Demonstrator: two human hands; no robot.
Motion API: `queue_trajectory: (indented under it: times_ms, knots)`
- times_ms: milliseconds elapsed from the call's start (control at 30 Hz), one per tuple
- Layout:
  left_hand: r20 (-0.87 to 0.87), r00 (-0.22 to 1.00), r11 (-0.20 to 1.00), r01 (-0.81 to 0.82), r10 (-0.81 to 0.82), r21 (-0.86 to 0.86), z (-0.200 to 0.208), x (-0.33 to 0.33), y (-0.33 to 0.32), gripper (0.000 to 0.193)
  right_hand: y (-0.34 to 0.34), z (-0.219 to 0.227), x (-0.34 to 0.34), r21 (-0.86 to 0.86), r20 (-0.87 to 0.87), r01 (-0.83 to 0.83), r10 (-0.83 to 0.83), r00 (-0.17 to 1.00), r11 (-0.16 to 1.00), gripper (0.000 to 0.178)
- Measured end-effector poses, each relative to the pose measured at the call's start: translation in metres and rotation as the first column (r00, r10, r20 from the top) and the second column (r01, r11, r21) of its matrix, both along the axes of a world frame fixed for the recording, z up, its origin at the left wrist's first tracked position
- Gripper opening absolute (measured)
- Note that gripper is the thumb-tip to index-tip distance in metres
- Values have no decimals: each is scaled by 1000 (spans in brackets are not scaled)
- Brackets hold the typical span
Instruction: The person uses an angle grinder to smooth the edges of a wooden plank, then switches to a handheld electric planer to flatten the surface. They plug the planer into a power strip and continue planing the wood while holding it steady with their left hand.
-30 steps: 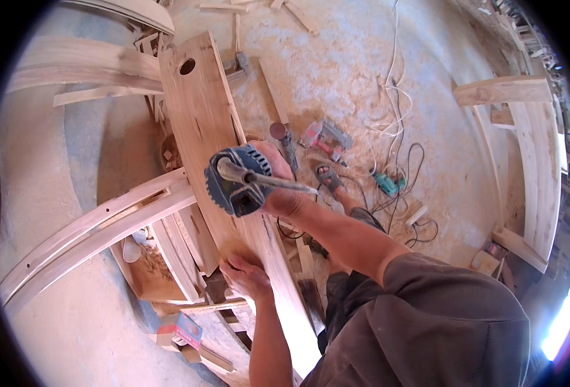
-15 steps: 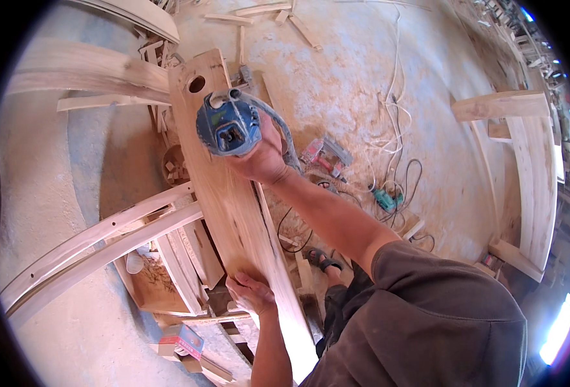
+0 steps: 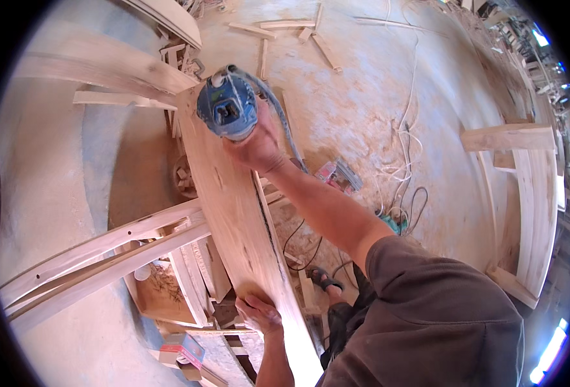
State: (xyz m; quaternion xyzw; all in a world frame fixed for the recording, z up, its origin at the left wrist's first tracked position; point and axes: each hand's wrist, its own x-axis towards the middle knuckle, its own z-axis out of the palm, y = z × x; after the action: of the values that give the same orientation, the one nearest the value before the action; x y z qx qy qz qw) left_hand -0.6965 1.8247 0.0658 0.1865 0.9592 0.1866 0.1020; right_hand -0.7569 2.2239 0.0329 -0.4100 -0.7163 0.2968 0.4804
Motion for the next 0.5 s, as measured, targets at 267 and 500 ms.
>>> queue_trajectory:
  times_ms: [267, 500]
  knots:
    - [19, 999, 999, -48, 48, 24, -2, -6, -9, 44, 49, 13, -64, -51, -249, 14, -27, 968, 999, 54]
    - [-28, 997, 997, -77, 78, 30, -4, -9, -12, 40, 118, 15, -133, -14, -95, 59, -60, 994, 998, 62]
